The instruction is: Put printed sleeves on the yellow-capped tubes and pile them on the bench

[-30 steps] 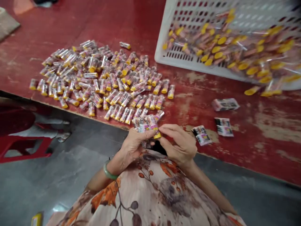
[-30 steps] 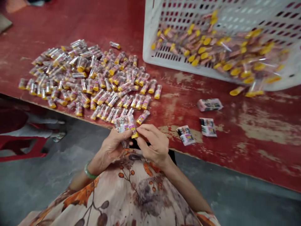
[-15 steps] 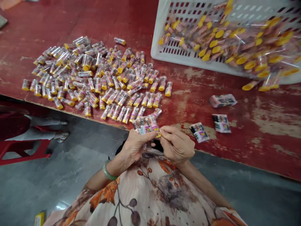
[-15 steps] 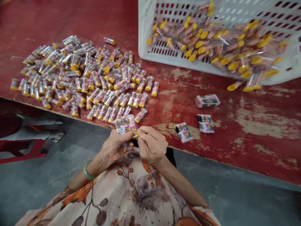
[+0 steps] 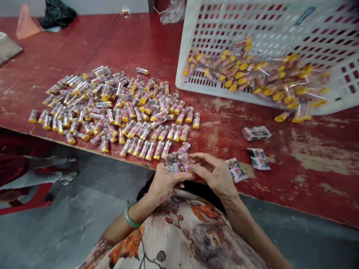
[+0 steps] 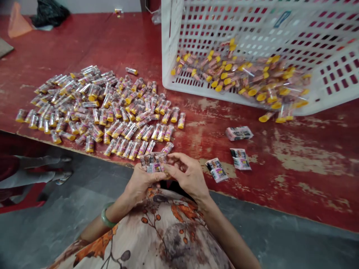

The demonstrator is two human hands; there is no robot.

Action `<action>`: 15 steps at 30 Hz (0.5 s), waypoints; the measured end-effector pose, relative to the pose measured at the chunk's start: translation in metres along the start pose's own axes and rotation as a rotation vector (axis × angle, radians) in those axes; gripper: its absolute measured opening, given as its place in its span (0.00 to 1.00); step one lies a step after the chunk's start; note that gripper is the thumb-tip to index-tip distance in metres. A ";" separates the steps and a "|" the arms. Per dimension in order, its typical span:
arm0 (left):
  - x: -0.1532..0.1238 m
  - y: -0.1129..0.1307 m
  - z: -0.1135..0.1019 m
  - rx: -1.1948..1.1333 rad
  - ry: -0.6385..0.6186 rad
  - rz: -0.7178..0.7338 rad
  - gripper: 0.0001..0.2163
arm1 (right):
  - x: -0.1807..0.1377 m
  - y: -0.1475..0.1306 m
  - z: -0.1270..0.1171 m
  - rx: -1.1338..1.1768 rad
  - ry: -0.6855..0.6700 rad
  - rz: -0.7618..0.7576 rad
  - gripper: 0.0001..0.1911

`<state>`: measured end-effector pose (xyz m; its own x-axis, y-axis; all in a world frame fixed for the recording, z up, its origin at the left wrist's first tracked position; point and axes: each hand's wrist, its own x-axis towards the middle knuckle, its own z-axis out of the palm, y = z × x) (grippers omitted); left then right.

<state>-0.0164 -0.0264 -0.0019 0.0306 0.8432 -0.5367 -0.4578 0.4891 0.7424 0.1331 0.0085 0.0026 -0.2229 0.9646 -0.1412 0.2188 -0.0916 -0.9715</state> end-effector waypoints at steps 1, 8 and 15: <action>0.001 -0.001 0.002 0.023 -0.021 0.010 0.13 | 0.002 -0.004 0.003 -0.018 -0.008 0.039 0.14; 0.018 0.002 0.001 -0.050 0.005 -0.030 0.15 | 0.032 -0.007 0.001 0.124 0.075 0.246 0.19; 0.020 0.030 -0.011 -0.359 0.149 -0.188 0.09 | 0.123 0.029 -0.016 -0.358 0.348 0.145 0.17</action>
<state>-0.0390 0.0026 0.0052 0.0258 0.6926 -0.7208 -0.7376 0.4999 0.4539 0.1274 0.1285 -0.0399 0.1498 0.9790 -0.1382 0.5491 -0.1986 -0.8118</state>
